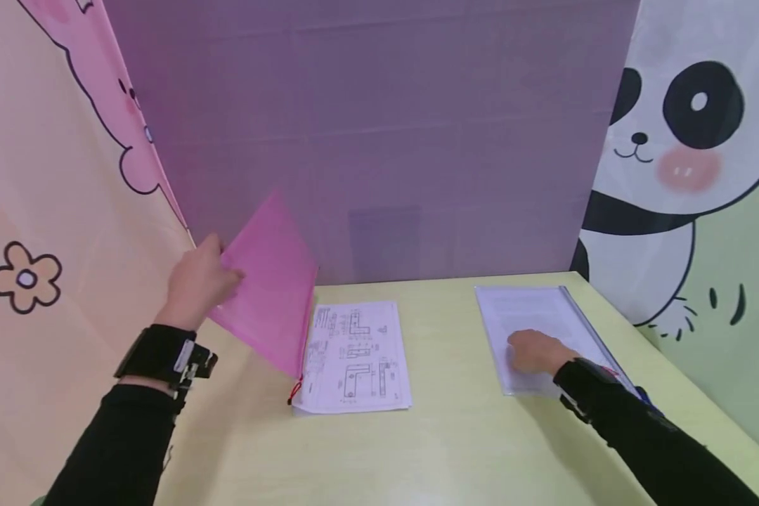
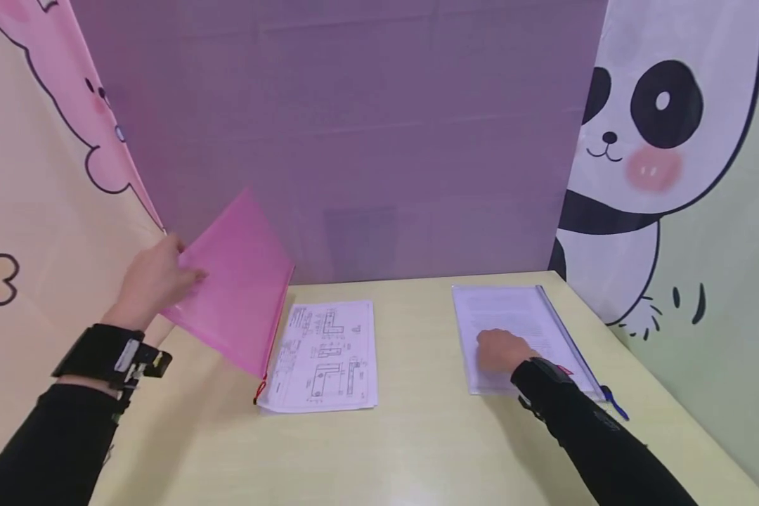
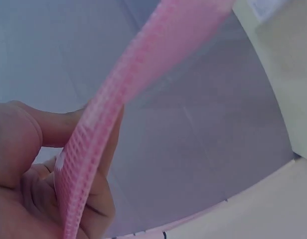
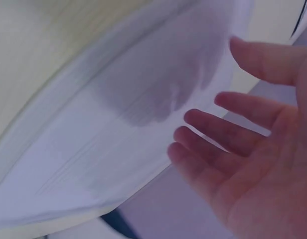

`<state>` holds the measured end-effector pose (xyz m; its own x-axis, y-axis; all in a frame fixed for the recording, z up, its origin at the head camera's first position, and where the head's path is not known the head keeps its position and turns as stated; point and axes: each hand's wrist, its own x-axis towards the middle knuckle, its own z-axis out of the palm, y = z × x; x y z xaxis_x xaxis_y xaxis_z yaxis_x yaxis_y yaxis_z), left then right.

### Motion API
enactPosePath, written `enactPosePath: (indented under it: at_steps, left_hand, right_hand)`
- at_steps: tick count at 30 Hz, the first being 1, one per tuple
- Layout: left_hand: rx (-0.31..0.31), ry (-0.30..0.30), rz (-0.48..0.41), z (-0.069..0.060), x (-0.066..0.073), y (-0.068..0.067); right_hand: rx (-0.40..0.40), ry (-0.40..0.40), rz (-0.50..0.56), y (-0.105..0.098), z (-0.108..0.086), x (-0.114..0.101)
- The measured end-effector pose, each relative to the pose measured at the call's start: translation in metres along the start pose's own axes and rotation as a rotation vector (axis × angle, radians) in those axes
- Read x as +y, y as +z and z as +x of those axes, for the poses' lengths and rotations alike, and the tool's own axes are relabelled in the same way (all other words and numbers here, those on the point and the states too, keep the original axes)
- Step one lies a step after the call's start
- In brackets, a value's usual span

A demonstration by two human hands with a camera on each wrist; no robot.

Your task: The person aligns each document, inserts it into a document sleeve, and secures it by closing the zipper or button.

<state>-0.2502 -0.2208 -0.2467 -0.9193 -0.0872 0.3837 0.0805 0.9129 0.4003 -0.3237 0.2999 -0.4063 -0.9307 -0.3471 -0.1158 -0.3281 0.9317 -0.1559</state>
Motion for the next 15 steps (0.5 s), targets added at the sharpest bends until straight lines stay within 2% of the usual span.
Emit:
enactPosePath:
  at_steps: [4, 7, 11, 15]
  left_hand:
    - [0.016, 0.006, -0.076, 0.001, 0.014, 0.001]
    - [0.020, -0.006, -0.163, 0.002, 0.021, 0.006]
    - [0.032, -0.013, -0.229, 0.002, 0.031, 0.016]
    - [0.037, -0.022, -0.277, -0.001, 0.043, 0.031]
  right_hand:
    - [0.112, -0.105, 0.069, 0.013, 0.011, -0.039]
    - [0.164, -0.188, 0.204, 0.019, 0.016, -0.069]
    - [0.168, -0.182, 0.473, 0.023, 0.025, -0.104]
    - [0.137, -0.152, 0.814, 0.026, 0.033, -0.133]
